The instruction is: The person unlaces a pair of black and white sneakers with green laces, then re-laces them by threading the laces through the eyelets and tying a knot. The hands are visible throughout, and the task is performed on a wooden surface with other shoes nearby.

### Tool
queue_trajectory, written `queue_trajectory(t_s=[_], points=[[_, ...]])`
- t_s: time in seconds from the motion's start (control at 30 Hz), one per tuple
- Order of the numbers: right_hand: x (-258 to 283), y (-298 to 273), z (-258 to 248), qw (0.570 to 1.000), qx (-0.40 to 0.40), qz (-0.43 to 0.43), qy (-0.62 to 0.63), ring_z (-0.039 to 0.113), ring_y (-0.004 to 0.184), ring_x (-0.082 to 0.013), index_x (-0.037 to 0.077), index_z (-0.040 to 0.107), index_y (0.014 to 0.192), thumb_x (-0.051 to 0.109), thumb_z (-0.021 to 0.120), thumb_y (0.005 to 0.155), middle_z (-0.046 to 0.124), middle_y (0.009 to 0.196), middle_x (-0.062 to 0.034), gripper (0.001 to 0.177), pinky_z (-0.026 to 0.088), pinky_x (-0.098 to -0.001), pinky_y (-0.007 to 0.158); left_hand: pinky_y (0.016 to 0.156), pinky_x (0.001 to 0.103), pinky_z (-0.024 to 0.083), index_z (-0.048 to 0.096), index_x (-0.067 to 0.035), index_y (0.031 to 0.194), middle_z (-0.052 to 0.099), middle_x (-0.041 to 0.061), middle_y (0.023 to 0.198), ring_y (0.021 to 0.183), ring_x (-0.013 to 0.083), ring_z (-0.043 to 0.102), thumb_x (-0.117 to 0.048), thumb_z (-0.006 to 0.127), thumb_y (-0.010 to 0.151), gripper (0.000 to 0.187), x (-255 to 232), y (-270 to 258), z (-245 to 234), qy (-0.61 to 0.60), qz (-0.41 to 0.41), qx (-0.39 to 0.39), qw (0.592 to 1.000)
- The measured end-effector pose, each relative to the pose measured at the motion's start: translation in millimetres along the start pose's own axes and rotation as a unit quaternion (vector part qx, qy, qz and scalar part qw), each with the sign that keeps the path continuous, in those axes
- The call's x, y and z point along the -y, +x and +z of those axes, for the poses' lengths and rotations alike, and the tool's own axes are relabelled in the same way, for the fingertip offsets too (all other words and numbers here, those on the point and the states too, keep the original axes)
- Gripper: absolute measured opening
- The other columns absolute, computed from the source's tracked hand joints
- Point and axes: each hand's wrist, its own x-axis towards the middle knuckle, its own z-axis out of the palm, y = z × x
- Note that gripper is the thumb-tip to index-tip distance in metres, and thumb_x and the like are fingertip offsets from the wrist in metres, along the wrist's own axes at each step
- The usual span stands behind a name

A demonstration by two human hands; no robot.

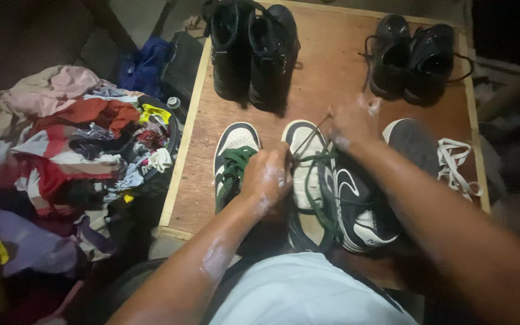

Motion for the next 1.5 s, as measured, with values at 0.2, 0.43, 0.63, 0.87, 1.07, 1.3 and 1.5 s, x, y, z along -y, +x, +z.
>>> queue_trajectory(t_s=[0.2, 0.43, 0.63, 0.87, 1.07, 1.3, 1.5], points=[[27.4, -23.3, -24.8, 0.955, -0.035, -0.204, 0.212, 0.053, 0.123, -0.032, 0.019, 0.074, 0.113, 0.03, 0.074, 0.089, 0.062, 0.123, -0.0051, 0.026, 0.041, -0.0586, 0.1, 0.079, 0.054, 0.054, 0.068, -0.005, 0.095, 0.072, 0.024, 0.088, 0.088, 0.0439, 0.07, -0.002, 0.065, 0.079, 0.016, 7.8, -0.1, 2.3, 0.01, -0.029, 0.011, 0.999], [44.0, -21.2, -32.7, 0.925, -0.006, -0.339, 0.171, 0.057, 0.12, -0.0294, 0.022, 0.076, 0.109, 0.02, 0.077, 0.072, 0.065, 0.122, -0.0015, 0.037, 0.042, -0.0577, 0.096, 0.077, 0.055, 0.054, 0.067, -0.003, 0.101, 0.071, 0.025, 0.085, 0.084, 0.0463, 0.069, 0.001, 0.063, 0.078, 0.024, 2.9, -1.2, -2.0, 0.002, 0.014, -0.022, 1.0], [14.9, 13.7, -9.9, 0.975, -0.083, -0.201, 0.048, 0.06, 0.104, -0.0302, 0.031, 0.079, 0.111, 0.028, 0.076, 0.075, 0.071, 0.101, -0.0095, 0.037, 0.039, -0.0496, 0.094, 0.073, 0.055, 0.054, 0.065, -0.003, 0.094, 0.071, 0.023, 0.084, 0.08, 0.0447, 0.07, -0.001, 0.063, 0.08, 0.014, -2.7, 0.1, -11.1, 0.016, 0.006, 0.006, 1.0], [-46.4, 13.8, -14.9, 0.994, -0.008, 0.056, 0.093, 0.067, 0.107, -0.0282, 0.026, 0.082, 0.11, 0.023, 0.071, 0.091, 0.077, 0.109, -0.0106, 0.022, 0.042, -0.0509, 0.095, 0.073, 0.055, 0.053, 0.064, -0.003, 0.091, 0.072, 0.022, 0.085, 0.082, 0.045, 0.069, 0.0, 0.062, 0.08, 0.011, -4.6, -9.2, -11.6, -0.011, 0.028, -0.021, 0.999], [5.7, -12.0, -39.7, 0.938, -0.057, -0.239, 0.245, 0.059, 0.124, -0.033, 0.026, 0.078, 0.124, 0.01, 0.068, 0.072, 0.065, 0.133, -0.0076, 0.056, 0.048, -0.0462, 0.105, 0.075, 0.055, 0.052, 0.065, -0.003, 0.091, 0.071, 0.024, 0.086, 0.085, 0.0457, 0.069, 0.001, 0.062, 0.079, 0.013, -3.0, -5.2, -10.0, 0.014, 0.001, 0.016, 1.0], [41.9, -19.0, -30.6, 0.936, 0.023, -0.315, 0.156, 0.059, 0.125, -0.0256, 0.025, 0.078, 0.108, 0.023, 0.075, 0.084, 0.067, 0.129, 0.0001, 0.024, 0.043, -0.0517, 0.101, 0.074, 0.055, 0.052, 0.065, -0.001, 0.101, 0.07, 0.026, 0.086, 0.084, 0.0468, 0.068, 0.003, 0.059, 0.073, 0.028, -8.2, -5.6, -14.9, -0.008, 0.015, 0.006, 1.0], [11.6, -2.3, -11.2, 0.977, -0.132, -0.118, 0.117, 0.06, 0.114, -0.0302, 0.016, 0.079, 0.106, 0.036, 0.071, 0.081, 0.067, 0.121, -0.0131, 0.032, 0.036, -0.0586, 0.095, 0.075, 0.055, 0.053, 0.065, -0.004, 0.093, 0.071, 0.024, 0.083, 0.083, 0.0455, 0.069, -0.004, 0.063, 0.083, 0.01, -11.6, -6.4, -11.4, 0.005, -0.017, 0.017, 1.0]])
